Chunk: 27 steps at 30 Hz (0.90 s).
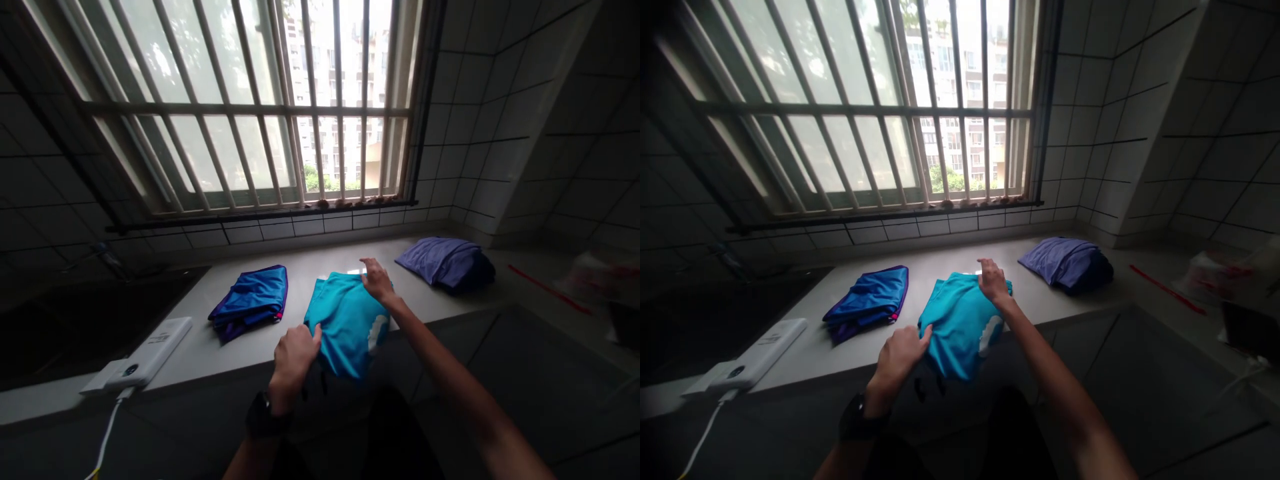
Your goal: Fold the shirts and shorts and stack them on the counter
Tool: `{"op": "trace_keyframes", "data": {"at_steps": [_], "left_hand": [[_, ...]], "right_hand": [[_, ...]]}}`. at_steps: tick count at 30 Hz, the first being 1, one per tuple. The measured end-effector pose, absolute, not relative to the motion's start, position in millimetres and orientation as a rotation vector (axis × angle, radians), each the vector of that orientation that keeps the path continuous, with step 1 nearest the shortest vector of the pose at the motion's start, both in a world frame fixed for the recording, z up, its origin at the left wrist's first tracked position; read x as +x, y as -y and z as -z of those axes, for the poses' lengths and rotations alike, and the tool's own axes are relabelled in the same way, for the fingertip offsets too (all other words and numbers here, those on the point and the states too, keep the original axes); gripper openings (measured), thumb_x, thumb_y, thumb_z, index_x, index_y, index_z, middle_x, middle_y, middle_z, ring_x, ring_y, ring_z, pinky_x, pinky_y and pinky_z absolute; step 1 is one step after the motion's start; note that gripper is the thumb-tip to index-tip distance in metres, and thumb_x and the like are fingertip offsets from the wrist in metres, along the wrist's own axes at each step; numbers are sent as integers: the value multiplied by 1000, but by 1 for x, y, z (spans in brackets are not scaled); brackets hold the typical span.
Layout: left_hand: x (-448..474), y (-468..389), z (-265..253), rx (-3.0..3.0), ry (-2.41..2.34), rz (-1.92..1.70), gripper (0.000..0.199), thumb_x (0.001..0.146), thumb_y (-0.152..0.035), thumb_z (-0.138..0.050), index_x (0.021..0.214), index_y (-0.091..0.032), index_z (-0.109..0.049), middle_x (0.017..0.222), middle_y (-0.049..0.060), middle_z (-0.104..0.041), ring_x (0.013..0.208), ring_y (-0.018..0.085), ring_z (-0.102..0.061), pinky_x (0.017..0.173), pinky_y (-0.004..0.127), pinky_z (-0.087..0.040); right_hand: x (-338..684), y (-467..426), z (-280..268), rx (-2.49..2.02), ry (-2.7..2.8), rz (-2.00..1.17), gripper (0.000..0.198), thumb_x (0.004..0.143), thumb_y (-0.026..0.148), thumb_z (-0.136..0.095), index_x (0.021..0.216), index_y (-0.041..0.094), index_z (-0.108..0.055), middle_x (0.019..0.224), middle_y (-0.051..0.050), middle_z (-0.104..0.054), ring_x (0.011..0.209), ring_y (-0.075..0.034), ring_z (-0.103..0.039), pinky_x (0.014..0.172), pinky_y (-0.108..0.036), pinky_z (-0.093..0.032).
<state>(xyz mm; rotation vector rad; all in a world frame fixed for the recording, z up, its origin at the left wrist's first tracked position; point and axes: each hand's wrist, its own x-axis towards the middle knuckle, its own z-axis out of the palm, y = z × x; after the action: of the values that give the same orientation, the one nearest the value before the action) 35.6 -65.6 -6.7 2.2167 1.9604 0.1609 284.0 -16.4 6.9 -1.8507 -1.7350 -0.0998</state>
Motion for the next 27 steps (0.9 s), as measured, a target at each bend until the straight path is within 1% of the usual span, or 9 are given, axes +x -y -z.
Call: {"op": "trace_keyframes", "data": {"at_steps": [3, 5, 7, 11, 15, 18, 21, 24, 27], "left_hand": [[8, 69, 22, 2632, -1578, -433, 36, 102, -32, -49, 124, -13, -71, 128, 22, -72, 121, 34, -70, 99, 46, -57], [-13, 60, 41, 2885, -1068, -584, 52, 94, -38, -65, 144, -23, -61, 154, 16, -58, 141, 33, -57, 111, 46, -52], [-27, 47, 62, 2988, -773, -615, 76, 85, -41, -76, 155, -29, -49, 163, 12, -49, 147, 33, -50, 114, 47, -50], [-28, 27, 91, 3067, -765, -733, 70, 88, -23, -71, 154, -29, -51, 151, 12, -61, 136, 32, -60, 107, 46, -53], [-16, 22, 92, 3023, -706, -925, 41, 93, -16, -60, 133, -23, -67, 121, 11, -76, 109, 27, -71, 93, 41, -58], [-13, 25, 85, 2874, -800, -961, 25, 95, -18, -54, 113, -21, -71, 101, 9, -77, 95, 26, -72, 85, 39, -59], [-17, 28, 73, 2667, -1013, -907, 23, 93, -23, -56, 111, -23, -70, 103, 10, -77, 100, 26, -72, 90, 39, -58], [-18, 25, 47, 2464, -1228, -889, 29, 91, -33, -63, 118, -25, -66, 105, 7, -78, 96, 24, -73, 89, 35, -58], [-2, 9, 5, 2409, -1282, -968, 41, 90, -44, -67, 125, -25, -60, 103, 4, -77, 90, 22, -73, 85, 32, -58]], "right_hand": [[273, 74, 17, -1457, 1867, 83, 45, 89, 1, -44, 125, 21, -63, 125, -11, -70, 121, -23, -64, 105, -36, -50], [268, 122, 47, -1324, 1942, 63, 54, 80, -4, -42, 120, 23, -65, 120, -8, -72, 118, -22, -66, 104, -37, -51], [264, 162, 83, -1319, 1985, 100, 63, 74, -7, -42, 125, 23, -64, 125, -8, -72, 120, -21, -66, 104, -37, -52], [256, 188, 153, -1408, 2121, 401, 81, 77, -6, -45, 153, 22, -51, 151, -11, -61, 145, -25, -52, 123, -51, -37], [252, 157, 189, -1382, 2031, 727, 68, 91, -2, -46, 152, 26, -54, 153, -10, -61, 149, -24, -48, 130, -56, -24], [247, 136, 180, -1366, 1965, 646, 48, 100, 7, -48, 138, 29, -65, 143, -7, -69, 142, -23, -56, 128, -54, -28], [243, 133, 148, -1444, 1913, 325, 33, 103, 19, -49, 122, 30, -74, 131, -6, -75, 134, -25, -63, 123, -53, -37], [248, 135, 106, -1473, 1783, 61, 28, 102, 31, -50, 107, 26, -77, 107, -10, -79, 109, -27, -72, 105, -47, -53], [263, 117, 60, -1559, 1600, -56, 30, 102, 35, -50, 93, 22, -74, 84, -8, -75, 83, -24, -70, 82, -35, -56]]}}
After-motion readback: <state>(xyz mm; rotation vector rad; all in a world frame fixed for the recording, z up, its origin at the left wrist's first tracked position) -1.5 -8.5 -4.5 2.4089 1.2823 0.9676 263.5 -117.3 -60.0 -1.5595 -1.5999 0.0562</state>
